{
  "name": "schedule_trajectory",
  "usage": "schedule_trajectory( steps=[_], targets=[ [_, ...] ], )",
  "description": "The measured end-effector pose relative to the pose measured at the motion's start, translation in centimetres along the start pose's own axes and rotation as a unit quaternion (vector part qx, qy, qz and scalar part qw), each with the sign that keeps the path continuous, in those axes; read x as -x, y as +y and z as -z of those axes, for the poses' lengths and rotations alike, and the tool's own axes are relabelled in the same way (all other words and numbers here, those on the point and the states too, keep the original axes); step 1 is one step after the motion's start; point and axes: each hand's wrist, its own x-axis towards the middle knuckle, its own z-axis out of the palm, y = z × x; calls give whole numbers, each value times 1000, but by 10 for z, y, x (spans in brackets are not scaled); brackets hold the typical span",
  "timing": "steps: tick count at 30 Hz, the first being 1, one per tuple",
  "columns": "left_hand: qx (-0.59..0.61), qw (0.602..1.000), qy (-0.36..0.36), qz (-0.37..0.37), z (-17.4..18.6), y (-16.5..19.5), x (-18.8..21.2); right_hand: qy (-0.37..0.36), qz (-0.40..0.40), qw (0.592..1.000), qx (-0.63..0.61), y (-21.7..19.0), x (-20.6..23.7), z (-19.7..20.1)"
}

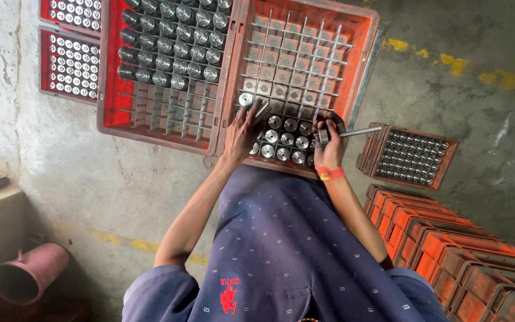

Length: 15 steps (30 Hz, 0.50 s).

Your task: The person sits in front of stacked crates of cylindrical metal parts, picks parts one at a time from a grid crate, and presses each part into a handheld cylindrical holder with a rod. The person also lifts and repositions a full crate of parts and moves parts between crates.

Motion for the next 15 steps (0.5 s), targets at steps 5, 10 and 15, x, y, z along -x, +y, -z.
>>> schedule_trajectory(
  steps=[5,10,15],
  targets=[
    [66,997,2,-40,8,-9,-6,22,-58,998,-15,12,17,1],
    [135,989,33,50,35,-45,-3,63,-73,995,30,21,38,0],
    [-142,972,149,117,87,-122,-21,42,-63,996,45,20,46,-5]
  ],
)
